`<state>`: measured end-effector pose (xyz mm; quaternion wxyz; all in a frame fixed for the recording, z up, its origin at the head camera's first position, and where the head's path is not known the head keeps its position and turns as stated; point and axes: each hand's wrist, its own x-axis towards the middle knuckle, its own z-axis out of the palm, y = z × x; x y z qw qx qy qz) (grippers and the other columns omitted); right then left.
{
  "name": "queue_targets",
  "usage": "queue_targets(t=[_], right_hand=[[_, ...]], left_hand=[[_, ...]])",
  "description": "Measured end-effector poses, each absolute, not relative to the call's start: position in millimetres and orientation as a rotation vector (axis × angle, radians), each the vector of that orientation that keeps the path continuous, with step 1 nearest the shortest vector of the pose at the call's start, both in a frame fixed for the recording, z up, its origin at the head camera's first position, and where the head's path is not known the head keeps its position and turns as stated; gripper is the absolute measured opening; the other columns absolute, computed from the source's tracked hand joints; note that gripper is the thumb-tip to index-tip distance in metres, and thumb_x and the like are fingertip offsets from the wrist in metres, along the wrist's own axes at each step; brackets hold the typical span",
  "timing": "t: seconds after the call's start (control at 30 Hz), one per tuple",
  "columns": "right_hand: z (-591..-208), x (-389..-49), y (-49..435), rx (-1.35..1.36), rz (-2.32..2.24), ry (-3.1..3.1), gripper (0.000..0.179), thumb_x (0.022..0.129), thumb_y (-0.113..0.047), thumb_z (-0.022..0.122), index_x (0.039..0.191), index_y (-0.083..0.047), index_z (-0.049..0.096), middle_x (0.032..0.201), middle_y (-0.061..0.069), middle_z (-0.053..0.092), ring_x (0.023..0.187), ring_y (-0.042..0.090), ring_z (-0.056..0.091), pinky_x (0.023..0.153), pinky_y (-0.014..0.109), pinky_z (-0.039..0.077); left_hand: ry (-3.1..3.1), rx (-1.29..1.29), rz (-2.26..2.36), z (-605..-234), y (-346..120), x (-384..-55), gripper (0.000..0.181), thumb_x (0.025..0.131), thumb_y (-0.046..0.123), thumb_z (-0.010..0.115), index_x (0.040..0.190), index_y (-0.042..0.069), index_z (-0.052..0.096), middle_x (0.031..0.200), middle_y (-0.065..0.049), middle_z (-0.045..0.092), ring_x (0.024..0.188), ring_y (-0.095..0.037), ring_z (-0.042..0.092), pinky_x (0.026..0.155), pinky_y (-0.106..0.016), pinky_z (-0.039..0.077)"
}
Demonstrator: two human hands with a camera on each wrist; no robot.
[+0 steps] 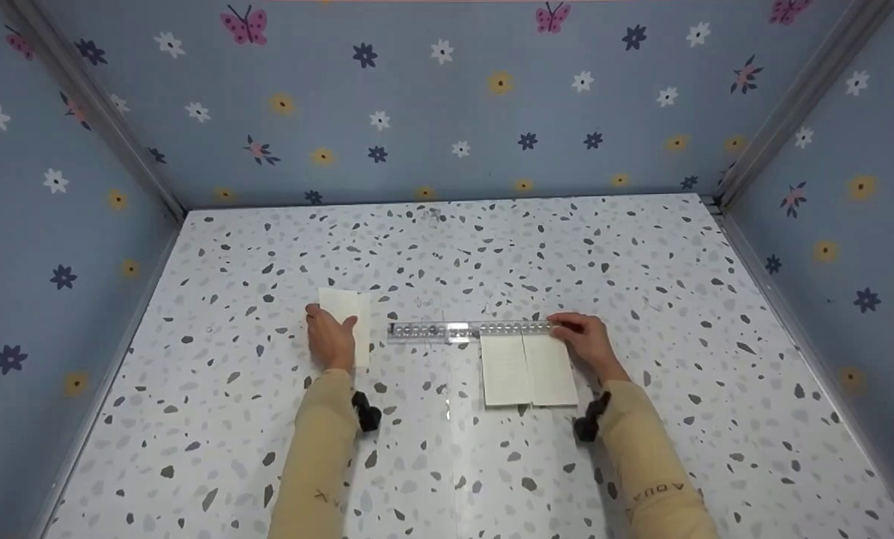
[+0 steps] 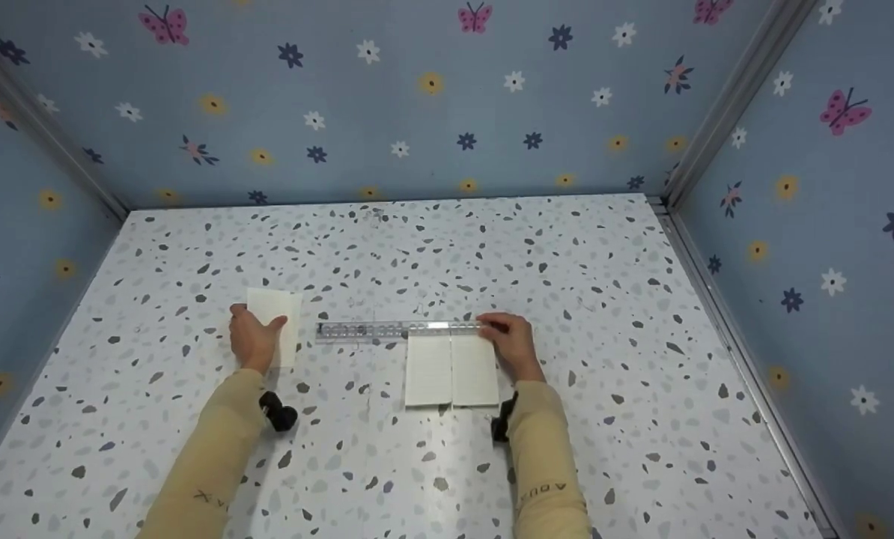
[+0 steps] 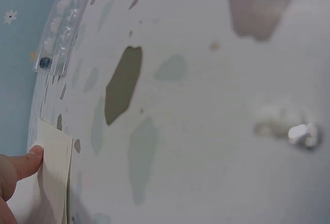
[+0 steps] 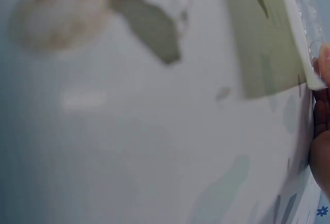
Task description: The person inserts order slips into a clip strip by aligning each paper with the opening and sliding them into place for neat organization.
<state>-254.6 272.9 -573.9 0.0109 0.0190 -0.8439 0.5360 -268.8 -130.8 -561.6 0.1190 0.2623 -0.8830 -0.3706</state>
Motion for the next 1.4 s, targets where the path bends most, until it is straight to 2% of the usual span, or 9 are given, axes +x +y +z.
queue_targets(t=[0.43,0.7,1.07,1.2,1.4], right_hand=[[-573,-255,272,0.028,1.680,-2.627,0.022,0.078,-0.005,0.066,0.099,0.001,0.066,0.100,0.014,0.063,0.095,0.023,0.056,0.085,0.035,0.041],[-574,-256,272,0.073,1.647,-2.641,0.023,0.078,-0.008,0.066,0.099,0.000,0.066,0.100,0.015,0.063,0.096,0.025,0.055,0.085,0.036,0.041],[-573,-256,272,0.067,1.628,-2.662,0.022,0.079,-0.007,0.065,0.099,-0.001,0.066,0.101,0.014,0.063,0.095,0.024,0.055,0.084,0.037,0.041],[-573,-255,273,0.071,1.654,-2.649,0.022,0.079,-0.007,0.065,0.099,0.000,0.066,0.101,0.014,0.063,0.095,0.024,0.055,0.084,0.036,0.041],[-574,-254,273,0.078,1.661,-2.636,0.021,0.078,-0.006,0.065,0.099,0.001,0.066,0.100,0.014,0.063,0.095,0.024,0.055,0.085,0.035,0.041]], left_hand=[[-2.523,0.775,-1.151,-552,-129,-268,0.045,0.082,0.015,0.064,0.115,-0.007,0.043,0.106,-0.026,0.055,0.095,-0.038,0.054,0.077,-0.047,0.042],[-2.529,0.705,-1.167,-545,-125,-264,0.041,0.084,0.017,0.060,0.114,-0.009,0.049,0.108,-0.026,0.055,0.100,-0.039,0.051,0.081,-0.048,0.040],[-2.503,0.652,-1.260,-538,-118,-255,0.042,0.088,0.020,0.055,0.116,-0.011,0.049,0.111,-0.028,0.051,0.104,-0.040,0.047,0.086,-0.048,0.037],[-2.465,0.624,-1.303,-537,-115,-253,0.040,0.088,0.018,0.055,0.113,-0.013,0.050,0.111,-0.029,0.052,0.104,-0.040,0.048,0.087,-0.046,0.037],[-2.401,0.568,-1.353,-535,-110,-247,0.031,0.088,0.015,0.055,0.100,-0.014,0.056,0.099,-0.029,0.057,0.094,-0.039,0.054,0.083,-0.044,0.039]])
